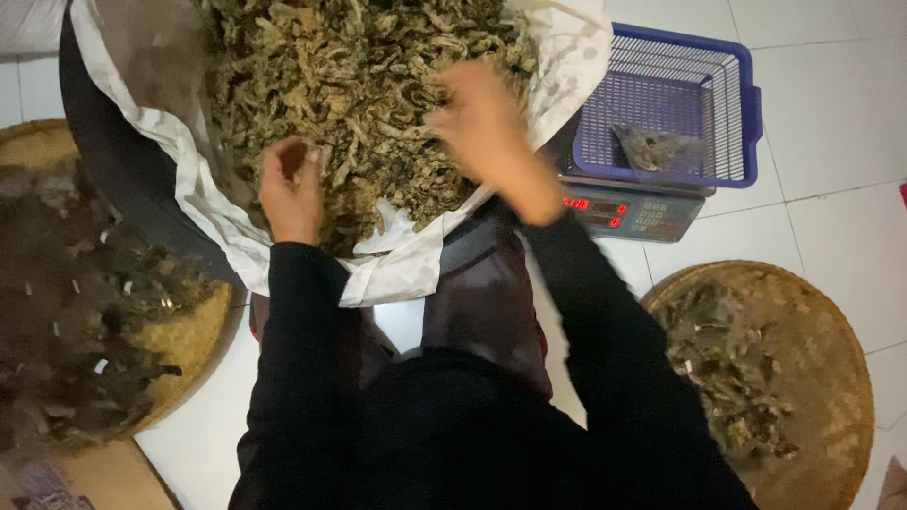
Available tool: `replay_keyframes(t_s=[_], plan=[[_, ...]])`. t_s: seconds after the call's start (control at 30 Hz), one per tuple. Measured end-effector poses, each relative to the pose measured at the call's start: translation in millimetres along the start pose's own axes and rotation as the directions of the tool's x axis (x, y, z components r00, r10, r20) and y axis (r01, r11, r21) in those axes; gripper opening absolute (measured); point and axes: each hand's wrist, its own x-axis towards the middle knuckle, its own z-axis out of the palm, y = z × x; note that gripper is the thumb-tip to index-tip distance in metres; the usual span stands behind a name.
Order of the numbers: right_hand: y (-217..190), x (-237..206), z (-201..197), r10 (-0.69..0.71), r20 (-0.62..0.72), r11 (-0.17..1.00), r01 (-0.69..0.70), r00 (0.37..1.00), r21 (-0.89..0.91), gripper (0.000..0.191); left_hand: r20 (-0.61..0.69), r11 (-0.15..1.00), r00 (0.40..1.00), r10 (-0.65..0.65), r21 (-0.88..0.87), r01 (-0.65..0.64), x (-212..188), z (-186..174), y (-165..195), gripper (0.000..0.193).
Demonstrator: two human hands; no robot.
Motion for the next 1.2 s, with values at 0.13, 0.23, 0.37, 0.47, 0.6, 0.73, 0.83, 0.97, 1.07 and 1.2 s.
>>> replay_keyframes(t_s=[0.13, 0.23, 0.37, 0.47, 0.6, 0.73, 0.83, 0.97, 1.07, 1.2], plan=[[-13, 4, 134, 0.052, 0.52, 0.964, 0.093, 0.853, -0.248, 0.048, -0.165, 0.99, 0.986, -0.027, -0.14, 0.004, 8, -5, -17, 0.023], [-15, -8, 194, 0.088, 0.421, 0.978, 0.001, 0.903, -0.206, 0.034, -0.278, 0.992, 0.959, -0.06, -0.122, 0.027, 12, -12, -18, 0.02], [-11, -28, 211, -0.159, 0.37, 0.882, 0.3, 0.915, -0.364, 0.043, -0.264, 0.976, 0.954, -0.139, -0.202, 0.087, 11, -10, -17, 0.018], [-12, -26, 207, 0.174, 0.475, 0.963, -0.048, 0.863, -0.265, 0.027, -0.258, 0.98, 0.955, -0.145, -0.17, 0.102, 9, -10, -16, 0.017], [-10, -12, 194, 0.109, 0.499, 0.942, 0.071, 0.86, -0.328, 0.011, -0.309, 0.972, 0.937, -0.161, -0.213, 0.097, 14, -10, -24, 0.016], [14, 2, 186, -0.133, 0.217, 0.991, 0.131, 0.967, 0.021, 0.016, -0.312, 0.934, 0.915, -0.254, -0.324, 0.149, 18, -9, -37, 0.018], [39, -2, 169, 0.225, 0.407, 0.743, -0.426, 0.885, 0.515, 0.024, -0.293, 0.904, 0.899, -0.327, -0.376, 0.206, 19, -8, -40, 0.019], [60, -15, 140, 0.324, 0.448, 0.486, -0.553, 0.833, 0.677, 0.025, -0.236, 0.889, 0.916, -0.326, -0.407, 0.212, 18, -7, -40, 0.016], [59, -21, 120, 0.376, 0.47, 0.399, -0.598, 0.798, 0.696, 0.021, -0.196, 0.87, 0.917, -0.348, -0.432, 0.238, 15, -6, -41, 0.015], [52, -34, 79, 0.325, 0.323, 0.348, -0.43, 0.889, 0.833, 0.024, -0.188, 0.902, 0.926, -0.327, -0.355, 0.246, 14, -6, -50, 0.017]])
